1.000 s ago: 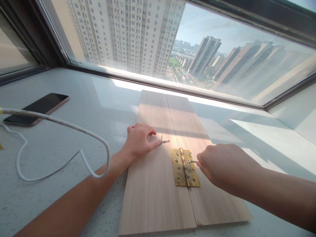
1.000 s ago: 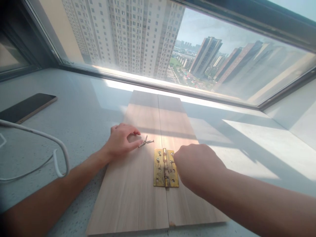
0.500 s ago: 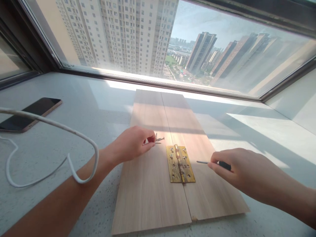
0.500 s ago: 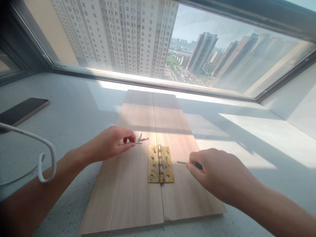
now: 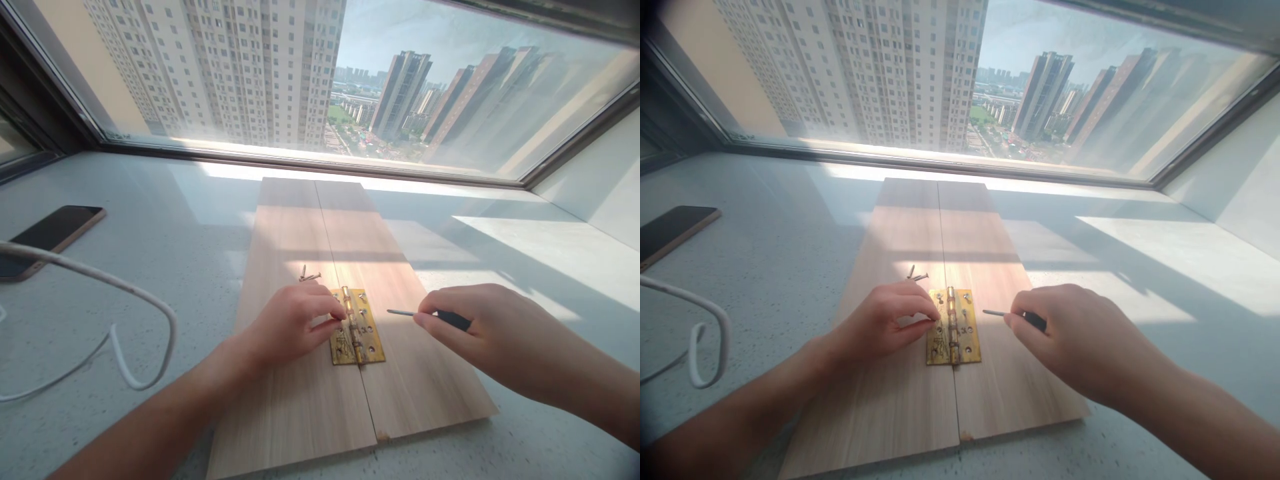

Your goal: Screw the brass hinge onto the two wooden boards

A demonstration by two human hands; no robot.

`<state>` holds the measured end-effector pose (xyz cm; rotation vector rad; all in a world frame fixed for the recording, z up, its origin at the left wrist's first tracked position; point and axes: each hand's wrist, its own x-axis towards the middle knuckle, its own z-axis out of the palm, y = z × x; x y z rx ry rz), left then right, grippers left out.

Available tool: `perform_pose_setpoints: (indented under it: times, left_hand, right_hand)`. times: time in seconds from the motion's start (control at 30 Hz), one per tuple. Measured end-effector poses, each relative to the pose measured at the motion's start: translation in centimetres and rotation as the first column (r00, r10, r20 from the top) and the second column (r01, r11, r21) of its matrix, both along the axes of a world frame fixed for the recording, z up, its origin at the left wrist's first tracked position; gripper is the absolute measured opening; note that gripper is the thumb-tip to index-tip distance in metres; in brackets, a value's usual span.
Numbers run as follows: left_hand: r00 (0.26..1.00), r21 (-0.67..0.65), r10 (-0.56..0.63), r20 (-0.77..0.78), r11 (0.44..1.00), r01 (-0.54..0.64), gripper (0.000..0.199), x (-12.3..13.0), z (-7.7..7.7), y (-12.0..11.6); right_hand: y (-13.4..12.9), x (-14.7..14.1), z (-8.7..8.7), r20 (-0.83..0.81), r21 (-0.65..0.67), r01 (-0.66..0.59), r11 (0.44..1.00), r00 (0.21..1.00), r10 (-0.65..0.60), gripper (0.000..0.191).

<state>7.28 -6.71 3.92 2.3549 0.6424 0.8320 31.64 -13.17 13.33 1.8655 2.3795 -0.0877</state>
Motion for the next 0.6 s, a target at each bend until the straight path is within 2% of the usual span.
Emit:
perform_pose_setpoints:
  times: [0.23, 0.4, 0.6]
  left_hand:
    - [0.999, 0.019, -0.021, -0.036, 1.0, 0.022, 0.009, 0.7, -0.1, -0.4]
    - [0.996, 0.099, -0.019, -0.085, 0.995, 0.028, 0.013, 0.7, 0.0, -0.4]
    - [0.997, 0.098, 0.0, -0.073, 0.995, 0.007, 0.008, 0.8, -0.3, -0.5]
  right_hand:
    - [0.1, -1.0, 0.0, -0.018, -0.07, 0.043, 0.997, 0.999, -0.044, 0.035]
    - [0.2, -1.3, 0.1, -0.025, -0.056, 0.021, 0.998, 0.999, -0.022, 0.035]
    - [0.4, -1.7, 0.2, -0.039, -0.052, 0.018, 0.998, 0.999, -0.02, 0.03]
